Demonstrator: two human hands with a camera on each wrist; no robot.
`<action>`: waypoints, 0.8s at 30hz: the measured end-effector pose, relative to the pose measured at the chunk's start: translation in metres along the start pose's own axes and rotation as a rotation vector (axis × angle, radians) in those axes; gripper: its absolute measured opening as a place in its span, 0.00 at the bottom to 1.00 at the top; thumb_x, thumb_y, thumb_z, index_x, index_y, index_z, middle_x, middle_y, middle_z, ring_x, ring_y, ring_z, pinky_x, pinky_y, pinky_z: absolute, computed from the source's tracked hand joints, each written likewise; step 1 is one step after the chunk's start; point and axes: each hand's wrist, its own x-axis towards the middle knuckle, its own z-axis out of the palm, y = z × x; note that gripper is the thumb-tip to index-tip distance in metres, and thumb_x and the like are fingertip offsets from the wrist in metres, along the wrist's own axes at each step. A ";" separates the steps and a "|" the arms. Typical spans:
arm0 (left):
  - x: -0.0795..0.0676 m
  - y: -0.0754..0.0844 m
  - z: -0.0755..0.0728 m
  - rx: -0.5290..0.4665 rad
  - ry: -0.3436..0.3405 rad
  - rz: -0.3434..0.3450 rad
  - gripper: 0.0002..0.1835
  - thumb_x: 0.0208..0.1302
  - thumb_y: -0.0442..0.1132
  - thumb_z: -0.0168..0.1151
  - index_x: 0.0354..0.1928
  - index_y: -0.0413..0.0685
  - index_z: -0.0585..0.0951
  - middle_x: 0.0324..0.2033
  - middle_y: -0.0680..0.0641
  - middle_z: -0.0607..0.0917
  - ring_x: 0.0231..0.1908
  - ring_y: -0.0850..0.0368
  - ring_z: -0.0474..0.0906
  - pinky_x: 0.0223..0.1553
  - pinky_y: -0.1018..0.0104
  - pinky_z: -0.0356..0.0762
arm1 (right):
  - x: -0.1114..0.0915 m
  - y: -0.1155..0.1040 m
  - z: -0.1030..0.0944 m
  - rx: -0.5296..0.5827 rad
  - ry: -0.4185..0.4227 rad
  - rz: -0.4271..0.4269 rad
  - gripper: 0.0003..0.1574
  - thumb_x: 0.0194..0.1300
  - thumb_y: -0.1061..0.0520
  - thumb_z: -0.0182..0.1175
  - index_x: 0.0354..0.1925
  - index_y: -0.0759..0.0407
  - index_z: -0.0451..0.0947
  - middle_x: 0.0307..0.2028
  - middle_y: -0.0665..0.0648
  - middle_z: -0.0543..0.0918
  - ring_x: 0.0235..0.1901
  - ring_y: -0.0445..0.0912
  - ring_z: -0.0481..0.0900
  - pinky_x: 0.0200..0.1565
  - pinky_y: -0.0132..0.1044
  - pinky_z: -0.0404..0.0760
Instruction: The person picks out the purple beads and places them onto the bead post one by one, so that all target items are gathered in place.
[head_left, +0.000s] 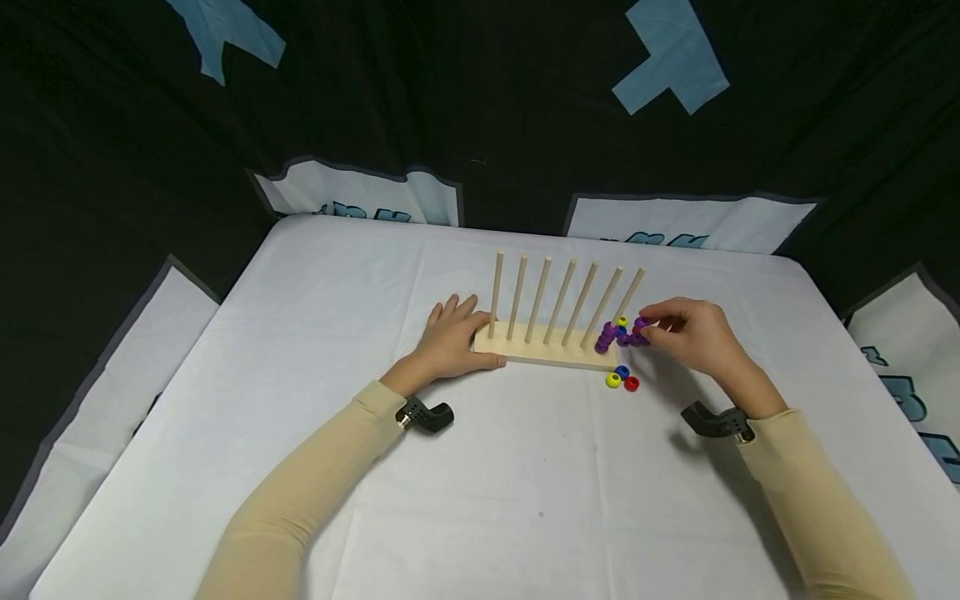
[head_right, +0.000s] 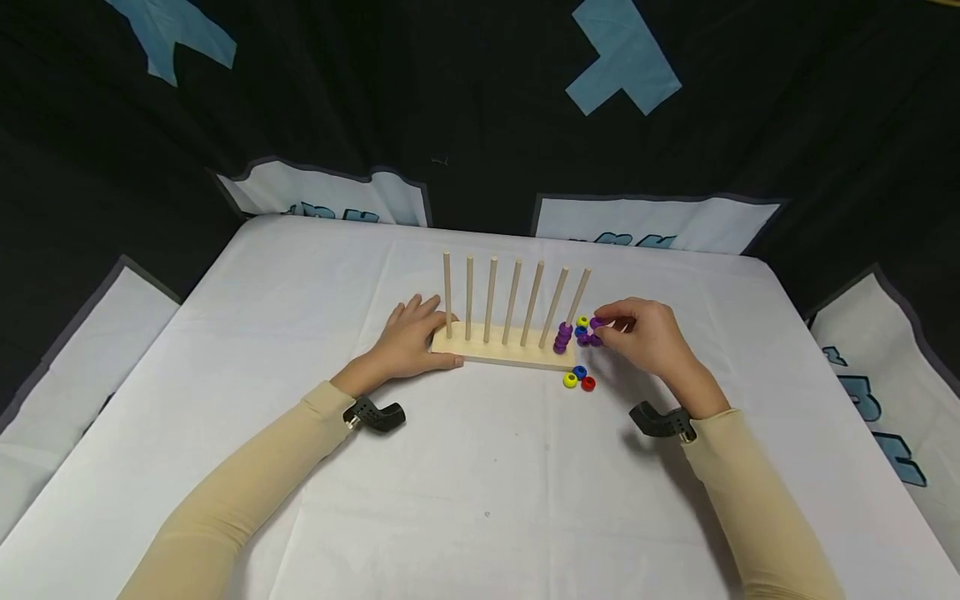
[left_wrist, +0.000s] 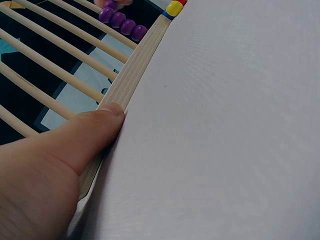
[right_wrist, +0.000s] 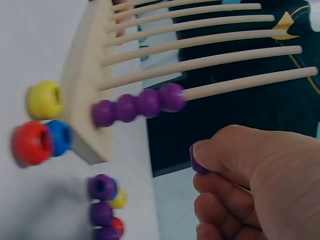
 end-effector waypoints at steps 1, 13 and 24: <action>0.000 0.000 0.000 0.001 0.001 0.001 0.42 0.57 0.66 0.70 0.69 0.51 0.75 0.78 0.35 0.58 0.80 0.30 0.43 0.78 0.33 0.38 | 0.001 -0.002 -0.003 -0.001 0.001 0.006 0.12 0.60 0.67 0.68 0.44 0.68 0.87 0.36 0.65 0.89 0.29 0.40 0.75 0.30 0.25 0.74; 0.001 0.000 0.001 0.004 0.004 0.006 0.42 0.57 0.66 0.70 0.69 0.51 0.75 0.78 0.35 0.59 0.80 0.30 0.44 0.78 0.33 0.38 | 0.015 -0.020 -0.036 -0.011 -0.003 0.031 0.14 0.64 0.63 0.68 0.47 0.67 0.86 0.42 0.67 0.89 0.37 0.50 0.76 0.36 0.16 0.70; 0.000 0.000 0.001 0.000 0.004 -0.004 0.42 0.57 0.65 0.70 0.69 0.52 0.76 0.78 0.35 0.59 0.80 0.31 0.43 0.78 0.34 0.38 | 0.022 -0.033 -0.057 -0.050 0.002 0.021 0.14 0.64 0.64 0.68 0.48 0.65 0.87 0.41 0.64 0.90 0.35 0.41 0.75 0.35 0.17 0.72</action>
